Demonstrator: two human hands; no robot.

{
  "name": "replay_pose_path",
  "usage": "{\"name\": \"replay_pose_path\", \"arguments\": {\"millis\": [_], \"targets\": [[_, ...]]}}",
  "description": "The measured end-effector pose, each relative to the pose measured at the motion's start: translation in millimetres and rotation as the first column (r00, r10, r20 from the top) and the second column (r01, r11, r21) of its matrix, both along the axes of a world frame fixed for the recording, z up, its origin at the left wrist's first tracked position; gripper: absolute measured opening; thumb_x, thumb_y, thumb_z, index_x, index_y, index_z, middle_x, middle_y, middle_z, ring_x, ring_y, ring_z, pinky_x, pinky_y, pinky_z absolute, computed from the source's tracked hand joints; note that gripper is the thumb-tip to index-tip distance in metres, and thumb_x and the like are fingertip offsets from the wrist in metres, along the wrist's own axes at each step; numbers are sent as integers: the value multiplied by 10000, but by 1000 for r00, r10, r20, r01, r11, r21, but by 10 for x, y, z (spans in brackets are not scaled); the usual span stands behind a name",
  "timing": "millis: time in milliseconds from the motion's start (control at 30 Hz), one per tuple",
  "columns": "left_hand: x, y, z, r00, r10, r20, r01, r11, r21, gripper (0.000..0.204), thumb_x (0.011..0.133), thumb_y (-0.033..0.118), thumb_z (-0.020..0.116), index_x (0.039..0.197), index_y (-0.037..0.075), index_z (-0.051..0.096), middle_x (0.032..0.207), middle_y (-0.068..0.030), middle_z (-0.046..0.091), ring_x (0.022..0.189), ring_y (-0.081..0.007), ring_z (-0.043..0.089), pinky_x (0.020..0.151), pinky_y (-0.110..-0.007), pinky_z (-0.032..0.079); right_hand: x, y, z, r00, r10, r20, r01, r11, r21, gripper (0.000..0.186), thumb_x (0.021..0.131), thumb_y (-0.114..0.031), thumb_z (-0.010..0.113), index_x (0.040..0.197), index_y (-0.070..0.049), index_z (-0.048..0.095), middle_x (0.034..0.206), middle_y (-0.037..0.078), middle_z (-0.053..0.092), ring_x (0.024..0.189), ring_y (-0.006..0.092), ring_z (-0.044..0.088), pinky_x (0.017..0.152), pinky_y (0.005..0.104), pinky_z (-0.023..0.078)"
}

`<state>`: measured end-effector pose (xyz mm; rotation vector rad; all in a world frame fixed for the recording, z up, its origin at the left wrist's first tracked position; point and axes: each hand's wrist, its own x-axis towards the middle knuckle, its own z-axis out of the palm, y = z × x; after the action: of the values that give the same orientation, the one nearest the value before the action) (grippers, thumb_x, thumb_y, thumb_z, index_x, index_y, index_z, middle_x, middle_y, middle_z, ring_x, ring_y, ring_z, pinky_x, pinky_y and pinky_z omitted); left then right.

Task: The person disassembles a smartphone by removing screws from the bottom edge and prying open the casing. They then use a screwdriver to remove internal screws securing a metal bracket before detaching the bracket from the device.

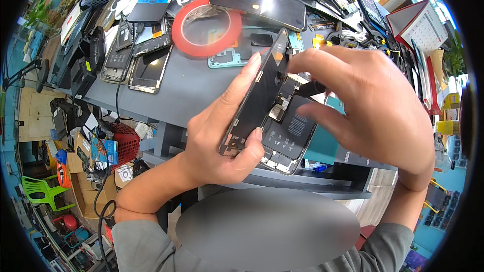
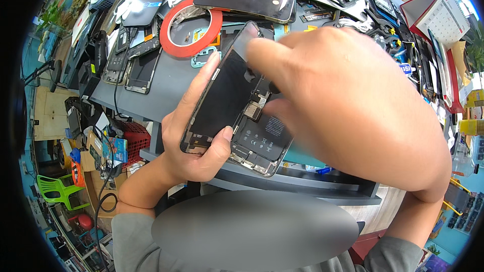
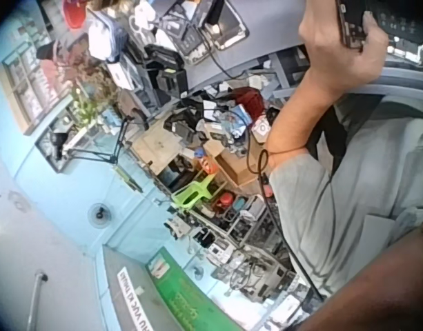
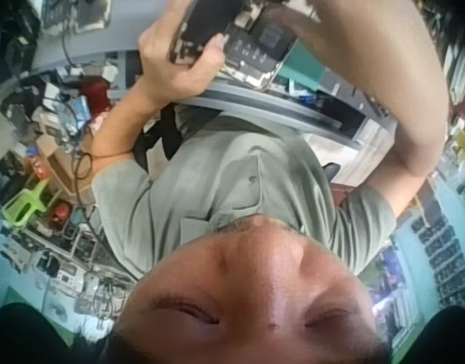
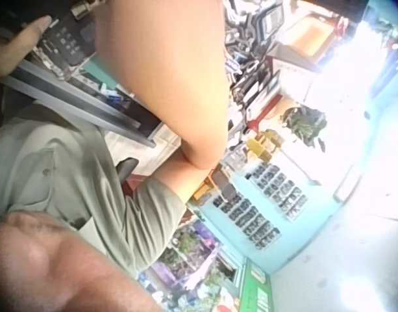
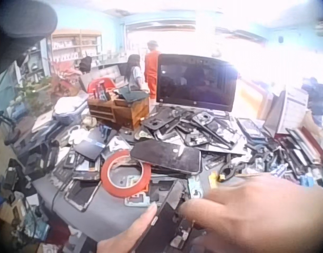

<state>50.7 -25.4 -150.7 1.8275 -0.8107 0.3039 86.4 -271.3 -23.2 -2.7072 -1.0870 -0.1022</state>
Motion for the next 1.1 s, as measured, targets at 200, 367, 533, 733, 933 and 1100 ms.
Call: {"name": "replay_pose_path", "arguments": {"millis": [200, 367, 533, 733, 933, 1100], "targets": [[-13, -17, -8, 998, 2, -58, -6, 998, -68, 880, 832, -34, 687, 1666, -164, 439, 1619, -342, 609, 1276, -371, 787, 1063, -378, 603, -9, -62, 53, 999, 3, -52, -3, 1000, 0, 224, 908, -63, 866, 1083, -21, 733, 824, 149, 698, 723, 410, 694, 646, 483, 526], [-9, 3, 12, 999, -3, -44, 2, 1000, -7, 897, 879, -8, 657, 1707, -158, 348, 1615, -334, 606, 1322, -322, 759, 1109, -377, 584, -30, -95, 49, 997, -27, -73, 27, 1000, 6, 199, 924, -81, 876, 1065, -12, 755, 835, 158, 708, 733, 368, 723, 647, 440, 549], [-14, 4, -6, 1000, 7, -21, -7, 1000, 6, 893, 891, 1, 653, 1708, -166, 334, 1636, -340, 585, 1345, -319, 747, 1129, -378, 574, -57, -125, 112, 979, -59, -193, 58, 998, -11, 219, 881, 11, 856, 1083, -4, 773, 963, 184, 747, 837, 331, 772, 694, 404, 591], [-19, -9, -16, 999, 15, -30, -16, 999, -39, 867, 868, -11, 676, 1675, -171, 402, 1651, -341, 578, 1344, -366, 752, 1115, -379, 580, -212, -215, 68, 990, -64, -129, 87, 980, 181, 285, 840, 77, 828, 1113, 1, 798, 1001, 146, 776, 848, 297, 780, 700, 364, 594], [-23, -17, -14, 999, 16, -46, -19, 998, -56, 844, 859, -17, 678, 1656, -169, 445, 1648, -330, 590, 1307, -371, 769, 1092, -367, 587, -535, -303, -5, 974, -96, -207, 166, 922, 351, 306, 774, 80, 854, 1070, 9, 827, 1013, 157, 809, 861, 273, 796, 723, 343, 603], [0, -10, -20, 1000, 5, -23, -6, 999, -37, 856, 879, -1, 669, 1679, -159, 408, 1648, -320, 592, 1336, -343, 748, 1113, -366, 573, -740, -373, -126, 955, -23, -296, 140, 914, 382, 304, 764, 48, 894, 1061, 3, 846, 1008, 164, 824, 856, 273, 825, 715, 337, 638]]}}
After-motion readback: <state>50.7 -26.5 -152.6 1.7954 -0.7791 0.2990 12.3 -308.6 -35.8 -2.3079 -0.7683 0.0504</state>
